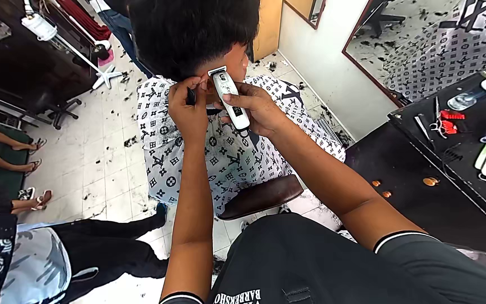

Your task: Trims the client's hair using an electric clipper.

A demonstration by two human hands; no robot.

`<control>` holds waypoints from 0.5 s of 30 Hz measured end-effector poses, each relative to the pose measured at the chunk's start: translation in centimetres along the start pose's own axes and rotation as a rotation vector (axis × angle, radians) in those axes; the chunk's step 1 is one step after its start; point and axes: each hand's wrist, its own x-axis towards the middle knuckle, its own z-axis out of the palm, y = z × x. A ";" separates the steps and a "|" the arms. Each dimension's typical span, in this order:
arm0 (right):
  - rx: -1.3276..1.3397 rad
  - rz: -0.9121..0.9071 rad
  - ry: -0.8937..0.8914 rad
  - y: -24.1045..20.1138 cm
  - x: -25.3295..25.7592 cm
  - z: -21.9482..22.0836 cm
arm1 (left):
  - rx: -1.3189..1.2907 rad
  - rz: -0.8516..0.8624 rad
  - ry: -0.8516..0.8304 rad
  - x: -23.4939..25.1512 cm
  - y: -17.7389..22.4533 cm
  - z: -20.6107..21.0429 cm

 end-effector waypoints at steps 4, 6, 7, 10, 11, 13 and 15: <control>0.063 0.020 -0.007 0.3 -0.1 0.4 | 0.002 -0.015 0.002 0.0 0.1 0.0; 0.077 0.023 -0.013 0.3 -0.1 0.5 | 0.005 -0.009 0.001 0.0 0.1 0.0; 0.081 0.004 -0.015 0.3 -0.1 0.6 | 0.007 -0.007 0.002 0.0 0.1 0.0; 0.106 0.015 -0.017 0.3 -0.1 0.8 | 0.013 -0.011 0.005 0.1 0.1 0.0; 0.112 0.020 -0.018 0.3 -0.1 0.8 | 0.015 -0.016 0.004 0.1 0.1 0.0; 0.101 -0.029 -0.038 0.5 -0.1 0.5 | 0.006 -0.021 0.004 0.0 0.2 0.1; 0.030 -0.086 -0.030 0.7 -0.1 0.1 | -0.003 -0.022 0.001 0.1 0.2 0.0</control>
